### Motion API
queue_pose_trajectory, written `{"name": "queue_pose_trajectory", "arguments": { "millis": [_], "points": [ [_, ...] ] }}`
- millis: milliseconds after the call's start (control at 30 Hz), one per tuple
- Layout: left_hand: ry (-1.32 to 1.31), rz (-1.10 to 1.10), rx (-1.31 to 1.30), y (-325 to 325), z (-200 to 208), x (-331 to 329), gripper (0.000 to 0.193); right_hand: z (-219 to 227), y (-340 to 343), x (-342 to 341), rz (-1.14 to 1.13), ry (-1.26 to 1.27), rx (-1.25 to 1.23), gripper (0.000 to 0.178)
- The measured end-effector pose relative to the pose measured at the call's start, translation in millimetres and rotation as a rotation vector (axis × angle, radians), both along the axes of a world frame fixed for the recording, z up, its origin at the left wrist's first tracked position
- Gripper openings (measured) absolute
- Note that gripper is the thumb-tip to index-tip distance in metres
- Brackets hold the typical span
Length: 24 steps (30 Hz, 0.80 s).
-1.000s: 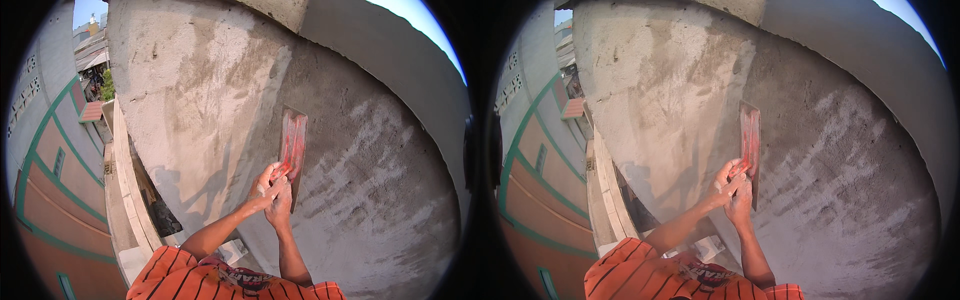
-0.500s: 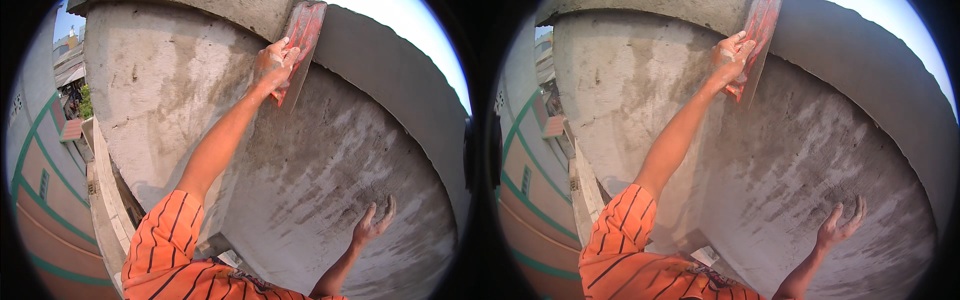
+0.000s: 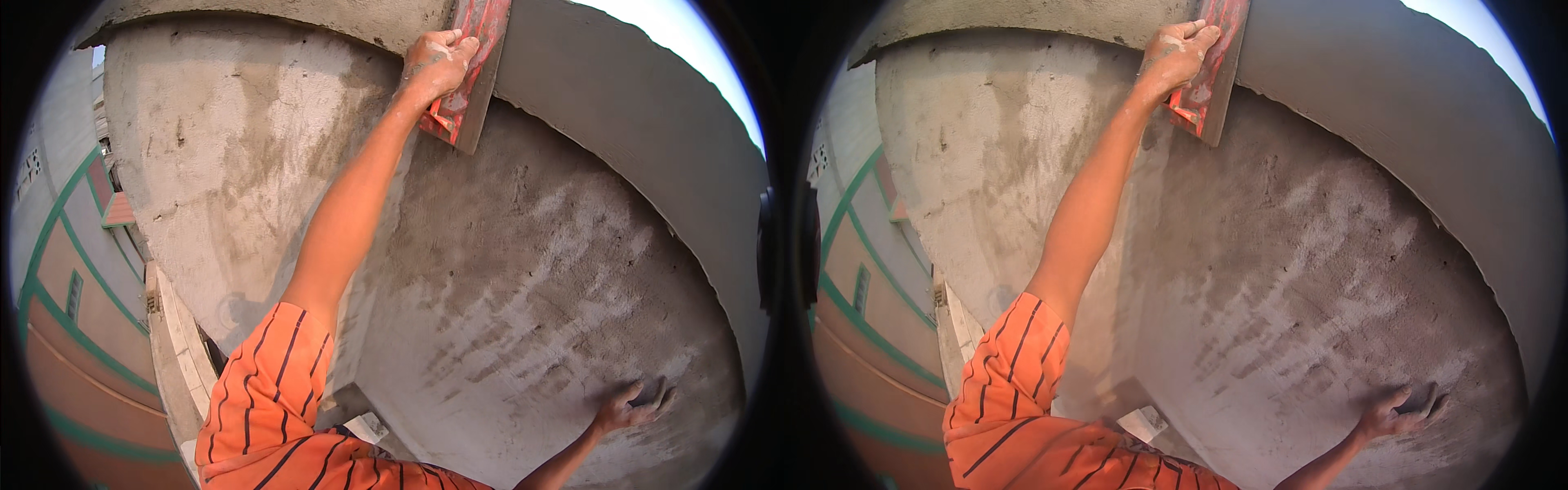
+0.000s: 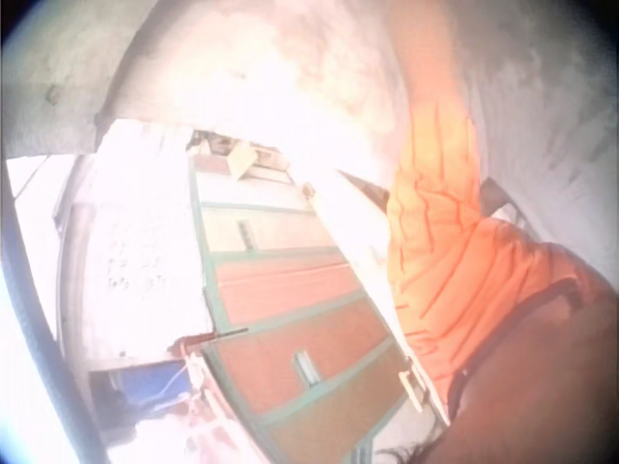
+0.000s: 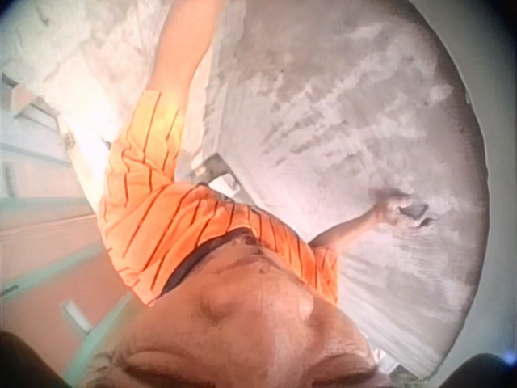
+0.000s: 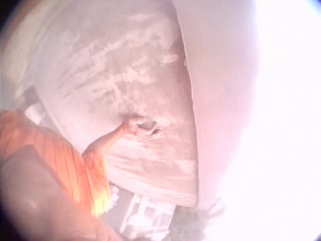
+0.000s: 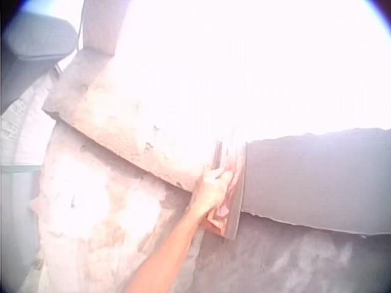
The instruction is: The person scoops cement from a bucket using a trowel and applies it to a curved concrete wall. They use a red float to smooth and level the surface of the wall, repeatedly spreading the material along the edge.
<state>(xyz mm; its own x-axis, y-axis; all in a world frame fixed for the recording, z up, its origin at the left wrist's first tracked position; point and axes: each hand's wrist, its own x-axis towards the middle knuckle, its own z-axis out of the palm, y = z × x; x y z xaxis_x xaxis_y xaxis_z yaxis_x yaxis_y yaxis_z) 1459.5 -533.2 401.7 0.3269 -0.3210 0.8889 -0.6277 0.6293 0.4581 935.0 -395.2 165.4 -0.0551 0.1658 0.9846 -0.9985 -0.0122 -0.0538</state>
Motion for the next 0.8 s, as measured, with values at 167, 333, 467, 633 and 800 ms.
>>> {"name": "queue_pose_trajectory", "arguments": {
  "millis": [167, 333, 467, 633, 800],
  "points": [
    [0.055, -0.005, 0.027, 13.7, 29.4, -9.3, 0.059, -3.6, -3.2, -5.6, -0.048, 0.027, -0.017, 0.048],
    [0.024, 0.004, -0.053, -25.3, -36.7, 8.1, 0.055, -0.8, -5.7, -4.0, -0.010, 0.027, -0.049, 0.045],
    [-0.109, 0.072, -0.155, -16.2, 24.9, 9.8, 0.039, -4.1, -5.2, -9.4, -0.031, 0.043, -0.045, 0.044],
    [0.032, 0.055, 0.052, -7.3, -9.0, 2.9, 0.054, -3.6, -5.7, -2.3, 0.013, 0.044, -0.057, 0.040],
    [0.043, -0.011, 0.196, 25.1, 48.9, -16.3, 0.055, -6.7, -0.9, -8.5, 0.011, 0.045, -0.065, 0.036]
  ]
}}
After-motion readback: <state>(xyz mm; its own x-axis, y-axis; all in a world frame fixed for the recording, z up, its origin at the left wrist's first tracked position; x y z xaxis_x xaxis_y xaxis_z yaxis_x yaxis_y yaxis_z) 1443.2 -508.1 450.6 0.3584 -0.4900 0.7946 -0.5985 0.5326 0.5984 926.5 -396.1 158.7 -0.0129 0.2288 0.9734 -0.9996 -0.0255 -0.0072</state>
